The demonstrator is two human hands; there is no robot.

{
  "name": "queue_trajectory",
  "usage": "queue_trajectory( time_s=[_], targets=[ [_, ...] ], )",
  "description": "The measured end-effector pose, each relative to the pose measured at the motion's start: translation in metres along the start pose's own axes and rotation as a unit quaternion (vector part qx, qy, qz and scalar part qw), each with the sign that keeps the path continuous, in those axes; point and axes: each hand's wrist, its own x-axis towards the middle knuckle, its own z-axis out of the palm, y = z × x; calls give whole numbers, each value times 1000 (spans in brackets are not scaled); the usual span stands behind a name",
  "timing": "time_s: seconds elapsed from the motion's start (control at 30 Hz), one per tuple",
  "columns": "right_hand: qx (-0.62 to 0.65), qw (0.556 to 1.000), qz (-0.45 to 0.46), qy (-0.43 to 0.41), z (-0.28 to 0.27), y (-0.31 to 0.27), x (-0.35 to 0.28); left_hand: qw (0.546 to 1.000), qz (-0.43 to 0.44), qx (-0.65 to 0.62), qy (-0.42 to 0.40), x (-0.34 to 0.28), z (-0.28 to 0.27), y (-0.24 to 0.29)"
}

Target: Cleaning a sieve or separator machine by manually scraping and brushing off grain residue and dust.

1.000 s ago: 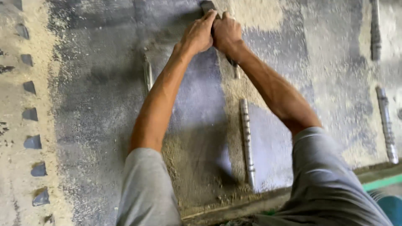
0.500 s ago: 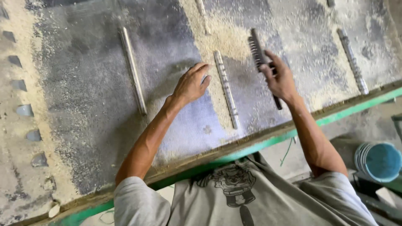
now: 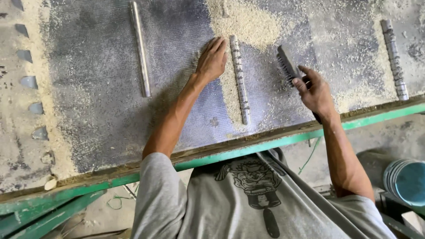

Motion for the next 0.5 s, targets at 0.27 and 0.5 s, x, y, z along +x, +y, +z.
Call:
queue_trajectory(
  time_s=[0.27,0.5],
  targets=[
    [-70,997,5,-36,-9,13,29,991,10,11,131,-18,12,15],
    [-45,998,24,-43,2,24,61,995,-57,52,66,-62,9,38]
  ],
)
